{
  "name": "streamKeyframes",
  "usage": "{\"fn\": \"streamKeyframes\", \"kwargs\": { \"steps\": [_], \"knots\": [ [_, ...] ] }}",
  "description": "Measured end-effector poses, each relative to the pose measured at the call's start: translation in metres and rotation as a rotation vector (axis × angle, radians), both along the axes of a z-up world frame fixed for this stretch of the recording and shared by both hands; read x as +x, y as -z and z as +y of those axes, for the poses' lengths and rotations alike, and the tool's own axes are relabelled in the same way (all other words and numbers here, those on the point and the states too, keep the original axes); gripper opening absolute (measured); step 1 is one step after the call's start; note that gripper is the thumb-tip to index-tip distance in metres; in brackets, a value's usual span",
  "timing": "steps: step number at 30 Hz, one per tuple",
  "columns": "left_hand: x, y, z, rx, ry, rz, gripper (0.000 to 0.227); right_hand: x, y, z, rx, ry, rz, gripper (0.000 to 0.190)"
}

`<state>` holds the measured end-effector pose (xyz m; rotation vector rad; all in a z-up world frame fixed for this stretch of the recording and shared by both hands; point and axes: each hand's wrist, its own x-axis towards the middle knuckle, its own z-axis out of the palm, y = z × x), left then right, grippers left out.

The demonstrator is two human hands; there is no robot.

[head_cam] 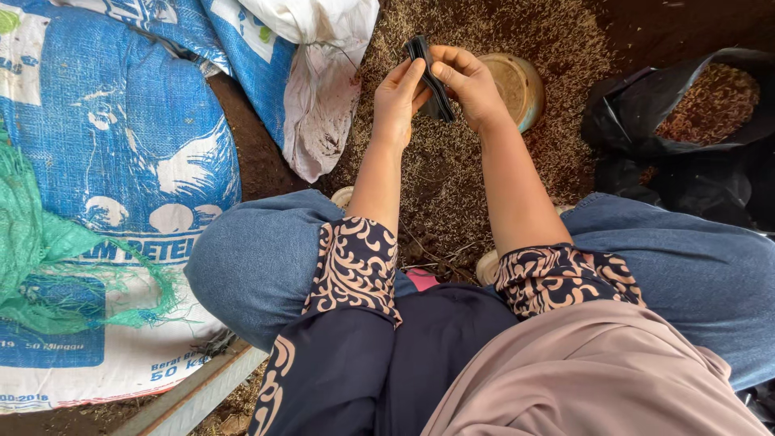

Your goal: The person scoops grains from a large pile on the floor using a scoop and fills black plastic bags. The person then folds the top of each bag to close it and places the filled bags aside.

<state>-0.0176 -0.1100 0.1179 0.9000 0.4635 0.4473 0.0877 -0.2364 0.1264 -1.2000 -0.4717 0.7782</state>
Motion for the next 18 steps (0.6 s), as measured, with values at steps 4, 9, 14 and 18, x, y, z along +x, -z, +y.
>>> {"fn": "streamKeyframes", "kwargs": {
  "steps": [4,9,14,18],
  "knots": [
    [0.004,0.000,0.000,0.061,-0.036,-0.014,0.038,0.002,0.002,0.003,0.010,-0.012,-0.013,0.044],
    [0.006,-0.001,0.000,0.133,-0.103,0.103,0.034,0.002,0.000,0.003,0.037,-0.050,-0.042,0.045],
    [0.006,0.005,0.000,0.176,-0.121,0.106,0.032,0.002,-0.003,0.006,0.040,-0.026,-0.157,0.030],
    [0.006,0.011,0.001,0.188,-0.129,-0.013,0.028,0.003,-0.004,0.008,-0.029,0.052,-0.213,0.017]
  ]
}}
